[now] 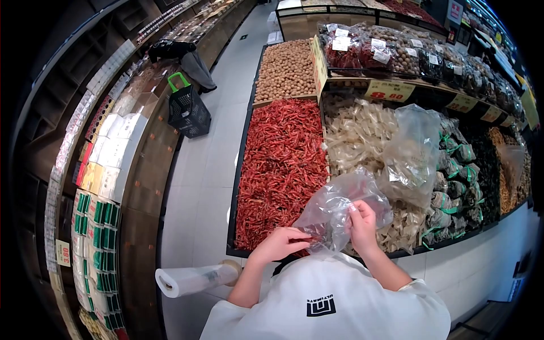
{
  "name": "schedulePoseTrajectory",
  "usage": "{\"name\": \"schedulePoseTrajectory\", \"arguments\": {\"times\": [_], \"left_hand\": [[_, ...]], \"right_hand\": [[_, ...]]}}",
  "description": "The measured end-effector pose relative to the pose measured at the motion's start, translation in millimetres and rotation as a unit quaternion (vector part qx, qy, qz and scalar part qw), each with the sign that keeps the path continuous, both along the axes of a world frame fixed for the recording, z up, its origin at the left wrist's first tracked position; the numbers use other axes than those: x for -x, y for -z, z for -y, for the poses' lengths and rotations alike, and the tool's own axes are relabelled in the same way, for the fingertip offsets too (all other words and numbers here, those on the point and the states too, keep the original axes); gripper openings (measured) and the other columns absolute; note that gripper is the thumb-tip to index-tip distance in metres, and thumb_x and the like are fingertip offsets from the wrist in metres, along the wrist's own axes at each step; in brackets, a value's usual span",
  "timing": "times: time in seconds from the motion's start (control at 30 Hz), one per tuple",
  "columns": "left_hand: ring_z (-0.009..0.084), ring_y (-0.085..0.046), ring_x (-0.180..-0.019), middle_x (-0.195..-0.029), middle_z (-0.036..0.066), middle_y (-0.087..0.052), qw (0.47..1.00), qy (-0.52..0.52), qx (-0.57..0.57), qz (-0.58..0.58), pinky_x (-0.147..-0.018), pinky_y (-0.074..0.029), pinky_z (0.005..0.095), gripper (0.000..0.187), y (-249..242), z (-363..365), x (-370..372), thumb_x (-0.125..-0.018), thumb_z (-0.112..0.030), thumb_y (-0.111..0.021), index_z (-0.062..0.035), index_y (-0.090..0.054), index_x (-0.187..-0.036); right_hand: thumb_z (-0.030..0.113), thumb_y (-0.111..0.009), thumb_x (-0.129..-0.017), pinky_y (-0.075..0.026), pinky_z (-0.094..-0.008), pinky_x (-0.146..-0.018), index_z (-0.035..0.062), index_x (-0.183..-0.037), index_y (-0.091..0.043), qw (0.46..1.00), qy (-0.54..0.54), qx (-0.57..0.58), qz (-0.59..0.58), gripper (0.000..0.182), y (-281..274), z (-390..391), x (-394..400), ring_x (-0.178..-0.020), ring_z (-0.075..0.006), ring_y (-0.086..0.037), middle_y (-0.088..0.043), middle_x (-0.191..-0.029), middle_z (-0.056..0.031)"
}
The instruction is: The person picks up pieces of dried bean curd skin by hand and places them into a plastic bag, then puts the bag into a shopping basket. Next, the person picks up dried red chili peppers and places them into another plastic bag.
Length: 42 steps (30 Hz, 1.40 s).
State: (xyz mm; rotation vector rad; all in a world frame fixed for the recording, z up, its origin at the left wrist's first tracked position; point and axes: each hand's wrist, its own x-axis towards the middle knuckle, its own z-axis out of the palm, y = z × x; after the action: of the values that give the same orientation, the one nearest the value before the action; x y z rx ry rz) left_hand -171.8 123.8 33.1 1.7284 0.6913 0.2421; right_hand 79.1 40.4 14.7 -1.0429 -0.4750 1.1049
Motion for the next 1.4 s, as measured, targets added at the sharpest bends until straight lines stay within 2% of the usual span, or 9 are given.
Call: {"name": "schedulePoseTrajectory", "arguments": {"times": [0.17, 0.4, 0.53, 0.67, 0.77, 0.87, 1.03, 1.2, 1.4], "left_hand": [[0.0387, -0.073, -0.095, -0.100, 0.022, -0.075, 0.980, -0.012, -0.182, -0.077, -0.085, -0.057, 0.0440, 0.024, 17, -5, -72, -0.093, -0.016, -0.072, -0.0066, -0.078, -0.114], [0.0386, -0.068, -0.108, -0.116, 0.022, -0.070, 0.966, 0.059, -0.249, -0.039, -0.093, -0.055, 0.0448, 0.025, 26, 10, -122, -0.089, -0.005, -0.068, -0.0013, -0.068, -0.113], [0.0349, -0.070, -0.109, -0.117, 0.019, -0.070, 0.972, 0.061, -0.224, 0.033, -0.094, -0.056, 0.0422, 0.025, -19, 24, -88, -0.093, -0.007, -0.069, 0.0005, -0.068, -0.117], [0.0250, -0.072, -0.098, -0.111, 0.013, -0.074, 0.989, 0.084, -0.021, 0.117, -0.088, -0.059, 0.0375, 0.023, -42, 4, -31, -0.103, -0.014, -0.066, 0.0037, -0.068, -0.117], [0.0125, -0.070, -0.088, -0.098, 0.004, -0.075, 0.971, -0.105, 0.143, 0.163, -0.083, -0.058, 0.0302, 0.018, -6, -36, 0, -0.106, -0.011, -0.063, 0.0030, -0.071, -0.114], [0.0116, -0.070, -0.086, -0.096, 0.006, -0.074, 0.933, -0.313, 0.116, 0.134, -0.082, -0.058, 0.0286, 0.022, 28, -71, -6, -0.103, -0.014, -0.069, 0.0037, -0.070, -0.115], [0.0322, -0.070, -0.105, -0.118, 0.015, -0.069, 0.909, -0.243, -0.336, -0.046, -0.095, -0.057, 0.0393, 0.037, 65, -106, -25, -0.092, -0.015, -0.078, -0.0017, -0.067, -0.125], [0.0348, -0.058, -0.128, -0.137, 0.014, -0.061, 0.910, -0.145, -0.378, -0.089, -0.104, -0.051, 0.0443, 0.040, 81, -127, -65, -0.089, -0.005, -0.072, -0.0066, -0.067, -0.129], [0.0344, -0.063, -0.116, -0.122, 0.013, -0.066, 0.878, -0.084, -0.450, -0.141, -0.097, -0.054, 0.0453, 0.037, 108, -156, -76, -0.084, 0.004, -0.065, -0.0089, -0.074, -0.118]], "right_hand": [[0.014, -0.060, -0.109, -0.039, -0.0207, -0.048, 0.0070, -0.097, -0.062, 1.000, -0.006, -0.003, 0.008, 0.014, 5, 3, 3, -0.054, -0.0028, -0.050, -0.059, -0.070, 0.0041], [0.014, -0.060, -0.108, -0.039, -0.0198, -0.051, 0.0067, -0.099, -0.064, 0.998, 0.022, -0.012, 0.062, 0.013, 0, 11, -2, -0.059, -0.0012, -0.051, -0.062, -0.076, 0.0051], [0.014, -0.060, -0.109, -0.039, -0.0195, -0.051, 0.0068, -0.099, -0.064, 0.998, 0.041, -0.017, 0.055, 0.013, -5, 15, -7, -0.059, -0.0005, -0.050, -0.062, -0.076, 0.0057], [0.014, -0.059, -0.109, -0.037, -0.0195, -0.050, 0.0081, -0.097, -0.064, 0.998, 0.037, -0.012, 0.040, 0.014, 0, 16, -9, -0.057, -0.0009, -0.048, -0.059, -0.073, 0.0059], [0.013, -0.058, -0.109, -0.035, -0.0196, -0.051, 0.0090, -0.096, -0.063, 0.999, 0.035, -0.006, 0.031, 0.015, 1, 15, -5, -0.056, -0.0015, -0.046, -0.058, -0.071, 0.0058], [0.013, -0.059, -0.109, -0.036, -0.0197, -0.050, 0.0078, -0.097, -0.063, 0.999, 0.032, -0.008, 0.023, 0.014, 7, 11, -2, -0.055, -0.0014, -0.046, -0.058, -0.071, 0.0056], [0.013, -0.059, -0.109, -0.037, -0.0201, -0.049, 0.0059, -0.098, -0.063, 0.999, 0.037, -0.012, 0.034, 0.013, 1, 9, 2, -0.055, -0.0018, -0.048, -0.058, -0.071, 0.0049], [0.016, -0.060, -0.109, -0.038, -0.0208, -0.048, 0.0057, -0.097, -0.063, 0.997, 0.058, 0.022, 0.048, 0.016, -2, 11, 1, -0.054, -0.0032, -0.049, -0.059, -0.070, 0.0039], [0.017, -0.061, -0.109, -0.038, -0.0212, -0.047, 0.0064, -0.096, -0.063, 0.994, 0.084, 0.052, 0.053, 0.018, -10, 12, 1, -0.051, -0.0039, -0.050, -0.058, -0.067, 0.0040]]}}
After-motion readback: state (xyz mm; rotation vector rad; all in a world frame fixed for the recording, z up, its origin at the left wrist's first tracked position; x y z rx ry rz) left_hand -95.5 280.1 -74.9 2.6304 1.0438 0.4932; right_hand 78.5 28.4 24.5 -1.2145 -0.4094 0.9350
